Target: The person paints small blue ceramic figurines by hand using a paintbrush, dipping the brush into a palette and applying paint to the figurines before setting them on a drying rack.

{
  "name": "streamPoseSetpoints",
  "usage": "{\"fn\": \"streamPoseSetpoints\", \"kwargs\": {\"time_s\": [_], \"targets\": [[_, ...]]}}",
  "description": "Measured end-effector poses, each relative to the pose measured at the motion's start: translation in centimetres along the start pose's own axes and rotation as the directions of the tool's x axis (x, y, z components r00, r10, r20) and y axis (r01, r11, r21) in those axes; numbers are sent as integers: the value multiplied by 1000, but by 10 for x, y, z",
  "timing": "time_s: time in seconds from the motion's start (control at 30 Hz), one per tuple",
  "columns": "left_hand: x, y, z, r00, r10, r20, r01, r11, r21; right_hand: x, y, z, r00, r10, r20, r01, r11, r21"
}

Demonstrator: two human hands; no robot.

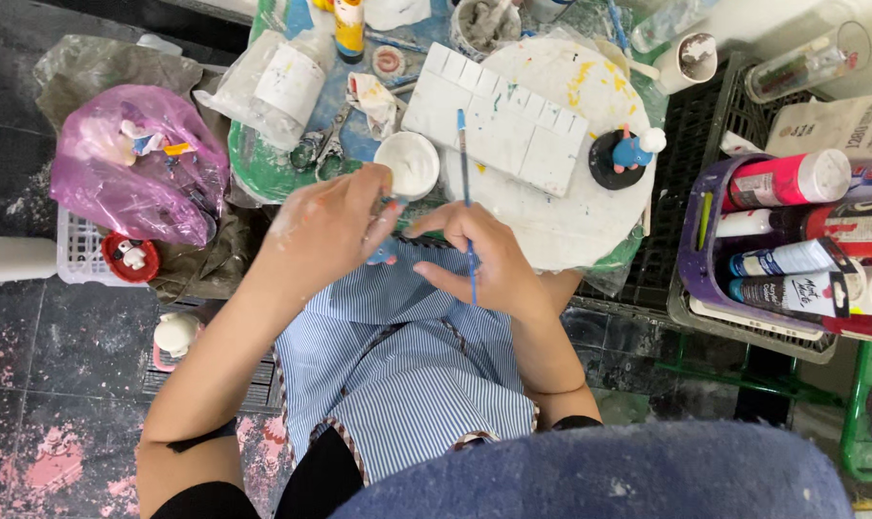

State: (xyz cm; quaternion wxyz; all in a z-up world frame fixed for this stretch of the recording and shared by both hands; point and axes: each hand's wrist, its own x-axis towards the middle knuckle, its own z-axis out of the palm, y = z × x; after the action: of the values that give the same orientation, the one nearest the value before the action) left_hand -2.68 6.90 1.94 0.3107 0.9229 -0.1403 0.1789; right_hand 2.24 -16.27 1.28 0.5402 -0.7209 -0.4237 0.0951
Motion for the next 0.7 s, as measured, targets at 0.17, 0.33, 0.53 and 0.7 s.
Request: {"fn": "streamPoseSetpoints", "kwargs": {"time_s": [0.17,0.33,0.53,0.7], "targets": [[-7,-12,-28,990,-142,-8,142,989,39,-16,15,-7,992,8,-126,-7,1000,6],[-5,-18,-32,992,-119,-46,121,991,52,-28,32,-8,960,71,-271,-67,997,25],[7,-28,-26,995,-95,-35,97,993,64,-44,38,-26,917,47,-396,-36,999,35],[20,-35,-26,993,-108,-44,111,990,82,-66,39,-54,888,23,-460,-143,964,-226]]}}
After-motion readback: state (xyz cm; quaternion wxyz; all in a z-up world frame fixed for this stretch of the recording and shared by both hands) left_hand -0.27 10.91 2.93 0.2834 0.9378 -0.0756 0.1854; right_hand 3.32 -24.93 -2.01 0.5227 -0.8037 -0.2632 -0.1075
